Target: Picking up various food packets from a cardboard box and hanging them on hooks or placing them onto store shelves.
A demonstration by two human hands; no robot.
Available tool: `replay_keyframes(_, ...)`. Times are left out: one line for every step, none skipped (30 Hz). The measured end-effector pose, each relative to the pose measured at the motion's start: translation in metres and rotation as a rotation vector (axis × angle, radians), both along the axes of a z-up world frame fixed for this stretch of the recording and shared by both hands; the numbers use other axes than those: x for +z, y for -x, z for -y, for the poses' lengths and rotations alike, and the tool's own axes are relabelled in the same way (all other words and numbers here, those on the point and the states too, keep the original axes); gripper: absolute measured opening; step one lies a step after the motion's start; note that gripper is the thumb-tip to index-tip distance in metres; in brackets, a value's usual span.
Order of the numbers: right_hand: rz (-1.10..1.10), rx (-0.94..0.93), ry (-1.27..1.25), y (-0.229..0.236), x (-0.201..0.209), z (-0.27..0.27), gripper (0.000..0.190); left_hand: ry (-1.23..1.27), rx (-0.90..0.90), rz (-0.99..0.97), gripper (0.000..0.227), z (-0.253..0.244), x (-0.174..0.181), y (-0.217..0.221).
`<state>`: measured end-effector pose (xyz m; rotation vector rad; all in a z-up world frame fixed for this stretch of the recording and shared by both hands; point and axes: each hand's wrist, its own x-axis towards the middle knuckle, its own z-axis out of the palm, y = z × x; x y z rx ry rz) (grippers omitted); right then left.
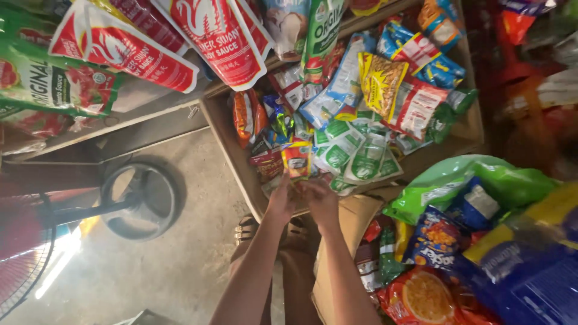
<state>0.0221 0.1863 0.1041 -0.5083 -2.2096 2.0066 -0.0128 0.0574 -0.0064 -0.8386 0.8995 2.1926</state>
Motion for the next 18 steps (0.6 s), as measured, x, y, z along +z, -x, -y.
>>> replay_keyframes(-0.006, -0.002, -0.008, -0.002, 0.015, 0.002, 0.024, -0.008, -0.002, -0.006, 0.047, -0.003, 0.015, 0.004)
replay_keyframes(0.035, 0.019, -0.001, -0.004, 0.031, 0.005, 0.025, 0.021, -0.039, -0.058, 0.046, -0.006, 0.031, 0.007)
replay_keyframes(0.072, 0.042, 0.009, -0.004, 0.047, 0.009, 0.026, 0.053, -0.072, -0.115, 0.045, -0.006, 0.048, 0.013)
replay_keyframes(0.062, 0.043, 0.003, -0.004, 0.062, 0.011, 0.026, 0.048, -0.071, -0.125, 0.045, -0.007, 0.076, 0.017)
replay_keyframes(0.066, 0.054, -0.038, -0.005, 0.077, 0.015, 0.023, 0.111, -0.003, -0.122, 0.040, -0.005, 0.105, 0.020)
replay_keyframes(0.071, 0.065, -0.078, -0.007, 0.093, 0.019, 0.021, 0.173, 0.066, -0.120, 0.035, -0.004, 0.134, 0.023)
replay_keyframes(0.059, 0.067, -0.084, -0.007, 0.106, 0.023, 0.021, 0.167, 0.071, -0.131, 0.035, 0.000, 0.146, 0.021)
replay_keyframes(0.073, 0.056, -0.087, -0.008, 0.118, 0.028, 0.025, 0.141, 0.108, -0.175, 0.030, 0.003, 0.158, 0.019)
replay_keyframes(0.084, 0.044, -0.089, -0.009, 0.131, 0.033, 0.031, 0.115, 0.146, -0.220, 0.026, 0.008, 0.171, 0.017)
replay_keyframes(0.071, 0.047, -0.094, -0.014, 0.121, 0.037, 0.031, 0.110, 0.151, -0.233, 0.026, 0.014, 0.181, 0.015)
replay_keyframes(0.068, 0.026, -0.002, -0.019, 0.111, 0.040, 0.037, 0.126, 0.152, -0.227, 0.026, 0.020, 0.192, 0.015)
replay_keyframes(0.065, 0.007, 0.090, -0.022, 0.101, 0.043, 0.044, 0.142, 0.154, -0.221, 0.027, 0.027, 0.202, 0.014)
replay_keyframes(0.049, 0.015, 0.084, -0.025, 0.092, 0.045, 0.044, 0.137, 0.163, -0.237, 0.027, 0.033, 0.214, 0.014)
replay_keyframes(0.033, 0.044, 0.194, -0.027, 0.083, 0.046, 0.043, 0.104, 0.147, -0.253, 0.028, 0.039, 0.227, 0.014)
replay_keyframes(0.012, 0.079, 0.305, -0.026, 0.072, 0.049, 0.043, 0.074, 0.134, -0.277, 0.029, 0.047, 0.238, 0.015)
replay_keyframes(-0.008, 0.094, 0.301, -0.015, 0.102, 0.056, 0.043, 0.070, 0.147, -0.298, 0.029, 0.055, 0.243, 0.021)
replay_keyframes(0.115, 0.087, 0.335, -0.007, 0.132, 0.065, 0.044, 0.048, 0.146, -0.334, 0.030, 0.064, 0.247, 0.025)
replay_keyframes(0.239, 0.079, 0.366, 0.000, 0.162, 0.075, 0.046, 0.025, 0.145, -0.370, 0.030, 0.074, 0.252, 0.028)
